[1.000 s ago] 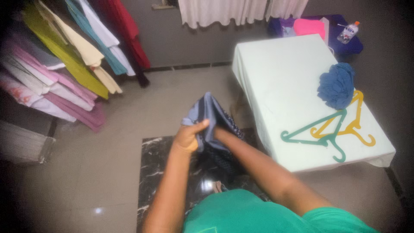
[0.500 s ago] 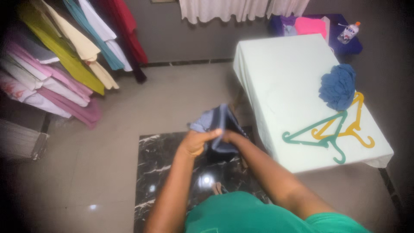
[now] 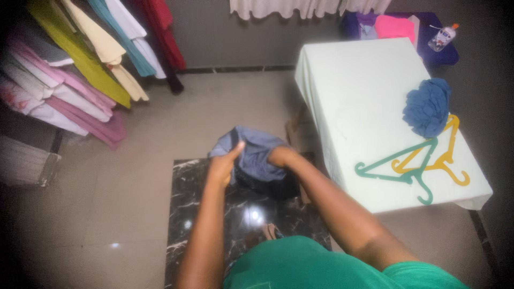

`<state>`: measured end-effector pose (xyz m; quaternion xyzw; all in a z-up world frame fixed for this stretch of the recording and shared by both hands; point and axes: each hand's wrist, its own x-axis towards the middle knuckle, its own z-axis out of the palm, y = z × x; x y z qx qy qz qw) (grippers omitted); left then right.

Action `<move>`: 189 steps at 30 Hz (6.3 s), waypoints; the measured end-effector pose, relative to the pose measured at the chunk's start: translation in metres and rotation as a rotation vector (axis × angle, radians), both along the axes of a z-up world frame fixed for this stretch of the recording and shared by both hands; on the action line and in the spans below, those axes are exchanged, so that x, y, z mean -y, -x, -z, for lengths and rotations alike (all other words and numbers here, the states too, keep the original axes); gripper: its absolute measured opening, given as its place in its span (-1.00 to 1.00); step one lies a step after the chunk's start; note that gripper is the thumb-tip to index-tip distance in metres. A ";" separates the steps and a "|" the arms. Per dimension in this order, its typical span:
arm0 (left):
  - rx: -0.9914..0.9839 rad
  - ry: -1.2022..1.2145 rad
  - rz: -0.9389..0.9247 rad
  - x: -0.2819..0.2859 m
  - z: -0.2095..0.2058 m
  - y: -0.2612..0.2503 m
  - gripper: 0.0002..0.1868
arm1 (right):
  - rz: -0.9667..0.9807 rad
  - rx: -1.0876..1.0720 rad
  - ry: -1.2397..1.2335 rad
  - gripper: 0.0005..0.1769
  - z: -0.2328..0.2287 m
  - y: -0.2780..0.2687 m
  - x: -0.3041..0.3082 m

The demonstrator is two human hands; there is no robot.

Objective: The person hangs several pieces of clothing on a clothes rack. They pick up a white t-shirt, a patterned shirt, and a blue shirt from a table, place each on a hanger, and hang them on a rack.

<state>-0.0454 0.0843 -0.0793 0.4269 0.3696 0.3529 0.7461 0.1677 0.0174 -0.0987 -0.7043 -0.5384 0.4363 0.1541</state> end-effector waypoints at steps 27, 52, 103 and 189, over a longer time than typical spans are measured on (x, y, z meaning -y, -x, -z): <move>0.494 0.285 -0.104 0.031 -0.038 -0.021 -0.55 | 0.849 -1.703 -0.352 -0.17 0.023 -0.029 0.000; 0.334 -0.006 0.306 0.025 -0.050 0.004 -0.48 | 0.670 -1.622 -0.443 -0.16 -0.020 -0.110 -0.033; 0.242 0.084 0.332 0.046 -0.021 0.019 -0.49 | 0.519 -1.538 -0.564 -0.55 -0.031 -0.105 0.030; 0.507 0.346 -0.180 0.120 -0.102 -0.185 -0.10 | 1.228 -1.240 -0.984 -0.85 -0.034 -0.341 0.202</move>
